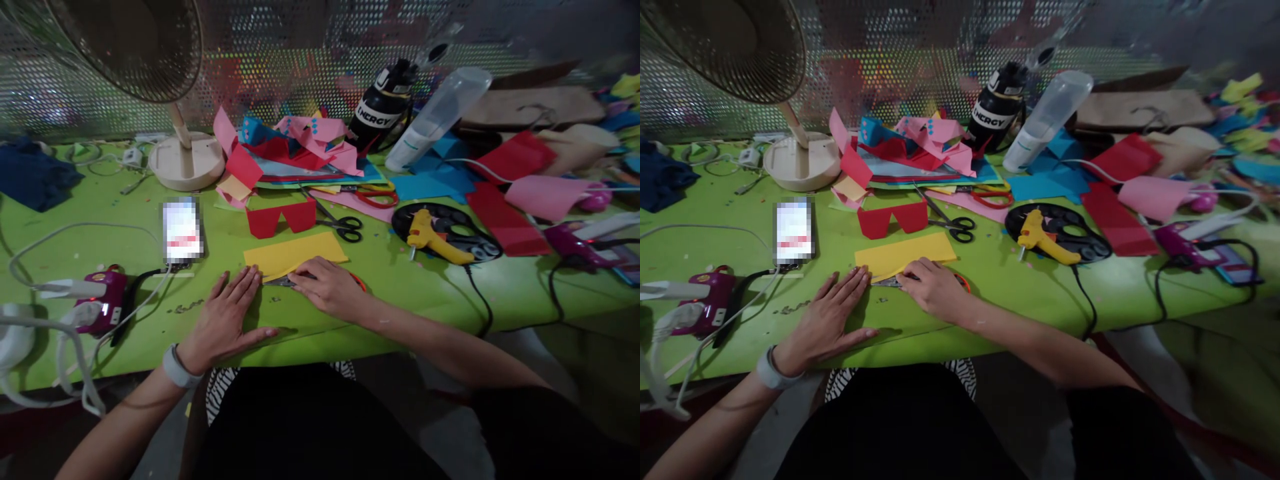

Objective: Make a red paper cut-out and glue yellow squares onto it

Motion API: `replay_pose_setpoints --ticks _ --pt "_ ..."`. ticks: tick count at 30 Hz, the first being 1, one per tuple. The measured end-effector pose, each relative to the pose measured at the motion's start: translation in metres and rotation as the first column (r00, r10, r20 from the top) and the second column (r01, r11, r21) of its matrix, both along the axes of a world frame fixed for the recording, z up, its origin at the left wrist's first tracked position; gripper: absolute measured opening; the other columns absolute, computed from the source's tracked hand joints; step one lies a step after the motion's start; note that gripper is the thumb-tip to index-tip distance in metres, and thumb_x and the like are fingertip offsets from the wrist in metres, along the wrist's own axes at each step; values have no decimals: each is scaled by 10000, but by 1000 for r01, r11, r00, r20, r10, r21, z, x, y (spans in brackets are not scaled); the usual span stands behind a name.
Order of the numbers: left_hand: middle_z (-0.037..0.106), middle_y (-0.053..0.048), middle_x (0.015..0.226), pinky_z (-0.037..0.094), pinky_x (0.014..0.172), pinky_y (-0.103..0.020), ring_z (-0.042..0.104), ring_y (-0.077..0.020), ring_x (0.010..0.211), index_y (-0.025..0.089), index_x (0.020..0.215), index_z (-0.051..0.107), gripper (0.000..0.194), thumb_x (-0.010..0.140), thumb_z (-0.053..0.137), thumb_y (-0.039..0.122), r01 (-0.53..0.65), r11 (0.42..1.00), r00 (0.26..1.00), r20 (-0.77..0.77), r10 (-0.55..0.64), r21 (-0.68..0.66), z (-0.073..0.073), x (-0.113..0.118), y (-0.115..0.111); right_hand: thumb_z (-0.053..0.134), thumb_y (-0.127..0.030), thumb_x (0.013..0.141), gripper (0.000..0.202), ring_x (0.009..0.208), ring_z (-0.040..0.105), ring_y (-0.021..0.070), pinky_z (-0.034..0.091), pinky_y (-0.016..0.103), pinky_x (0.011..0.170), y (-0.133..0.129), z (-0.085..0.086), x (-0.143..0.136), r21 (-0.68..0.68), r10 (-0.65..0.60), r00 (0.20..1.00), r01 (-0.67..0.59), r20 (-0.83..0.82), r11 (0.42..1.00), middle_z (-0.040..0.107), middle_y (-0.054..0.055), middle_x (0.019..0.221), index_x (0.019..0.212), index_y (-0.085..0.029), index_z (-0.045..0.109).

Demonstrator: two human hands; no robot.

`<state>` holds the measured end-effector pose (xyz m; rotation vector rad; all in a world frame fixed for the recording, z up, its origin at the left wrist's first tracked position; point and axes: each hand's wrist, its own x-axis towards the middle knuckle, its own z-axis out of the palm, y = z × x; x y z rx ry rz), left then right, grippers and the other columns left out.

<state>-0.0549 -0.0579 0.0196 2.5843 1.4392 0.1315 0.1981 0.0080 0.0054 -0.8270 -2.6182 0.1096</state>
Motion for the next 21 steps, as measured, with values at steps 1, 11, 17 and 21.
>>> replay_pose_setpoints --ticks 1,11,17,21 --pt "249 -101 1577 134 1203 -480 224 -266 1460 180 1544 92 951 839 367 756 0 1000 1000 7 0 0 0 0 0 516 -206 939 211 870 525 219 468 354 732 0 0 0 -8 -6 1000 6 -1 1000 628 104 944 1080 -159 666" --pt "264 -113 1572 148 1200 -467 240 -270 1455 163 1540 130 950 837 367 756 -5 1000 1000 13 5 -16 1 -1 0 514 -209 936 215 873 527 226 477 365 748 6 -1 -3 -11 50 999 -50 -6 999 622 106 941 1087 -143 653" --pt "268 -109 1572 144 1201 -451 254 -267 1450 183 1545 108 928 850 349 747 -4 1000 1000 14 4 1 1 -1 1 507 -217 940 205 886 536 223 485 365 751 9 -1 -2 -21 75 997 -75 -18 997 635 99 951 1073 -164 652" --pt "270 -96 1573 157 1200 -459 249 -259 1452 192 1542 125 917 849 355 747 -5 1000 1000 24 5 -14 2 -2 2 506 -221 942 207 901 539 220 487 365 761 11 -1 -2 -29 87 996 -87 -23 996 636 95 958 1078 -169 653"
